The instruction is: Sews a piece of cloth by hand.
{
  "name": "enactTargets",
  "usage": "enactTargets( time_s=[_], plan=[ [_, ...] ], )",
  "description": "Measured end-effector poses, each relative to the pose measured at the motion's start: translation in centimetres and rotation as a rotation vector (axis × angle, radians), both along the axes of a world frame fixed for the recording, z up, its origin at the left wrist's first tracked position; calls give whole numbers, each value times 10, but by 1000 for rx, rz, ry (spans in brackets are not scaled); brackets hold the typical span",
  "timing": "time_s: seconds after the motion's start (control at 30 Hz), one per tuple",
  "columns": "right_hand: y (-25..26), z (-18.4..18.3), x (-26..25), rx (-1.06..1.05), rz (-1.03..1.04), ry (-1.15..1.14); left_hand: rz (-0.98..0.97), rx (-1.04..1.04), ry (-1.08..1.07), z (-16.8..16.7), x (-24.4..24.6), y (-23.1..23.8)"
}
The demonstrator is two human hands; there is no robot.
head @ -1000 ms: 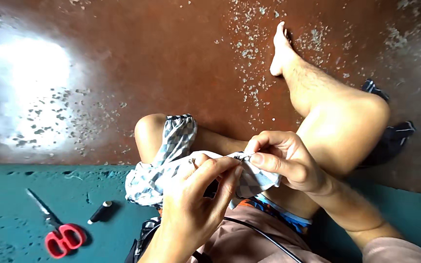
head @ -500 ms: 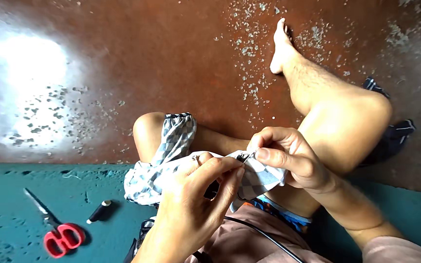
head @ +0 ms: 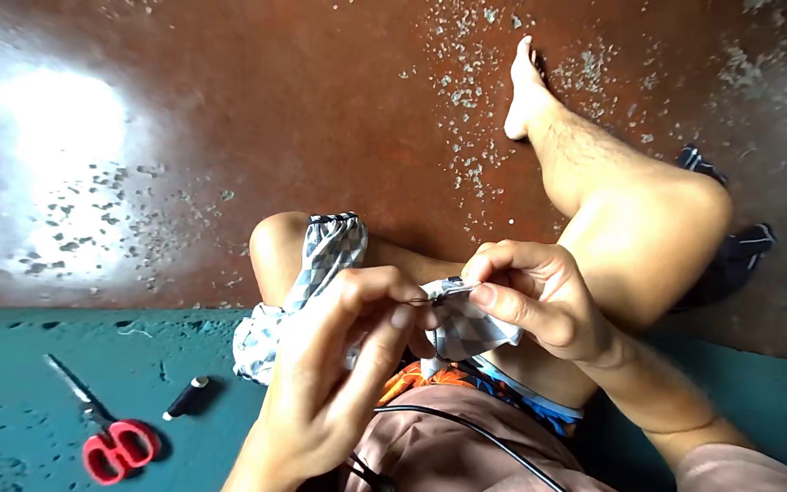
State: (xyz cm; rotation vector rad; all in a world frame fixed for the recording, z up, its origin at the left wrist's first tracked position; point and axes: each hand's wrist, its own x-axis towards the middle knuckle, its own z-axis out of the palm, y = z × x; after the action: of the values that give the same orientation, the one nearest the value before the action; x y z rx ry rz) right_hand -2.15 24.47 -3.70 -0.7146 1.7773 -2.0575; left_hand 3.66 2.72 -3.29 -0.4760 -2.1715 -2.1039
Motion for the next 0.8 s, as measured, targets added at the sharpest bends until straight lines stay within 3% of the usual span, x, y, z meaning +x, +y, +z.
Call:
enactTargets(
  time_s=[0.1,0.2,0.33,0.43,0.63,0.8],
  plan=[
    [-1,0,1,11,-24,52,-64,207,-116,-9,-7,-2],
    [-1,-2,2,30,-39,102,-67,70,-110,-13,-9,0],
    [-1,-3,2,43,-43,136,47,-222,95,-12,-12,4],
    [-2,-4,2,47,-49,160,109,-318,177,-9,-14,6],
    [-2,-2,2,75,-32,175,72,-359,180,-4,-15,4],
    [-1,-1,1,82,29,103,-35,-256,33,-5,-15,4]
  ],
)
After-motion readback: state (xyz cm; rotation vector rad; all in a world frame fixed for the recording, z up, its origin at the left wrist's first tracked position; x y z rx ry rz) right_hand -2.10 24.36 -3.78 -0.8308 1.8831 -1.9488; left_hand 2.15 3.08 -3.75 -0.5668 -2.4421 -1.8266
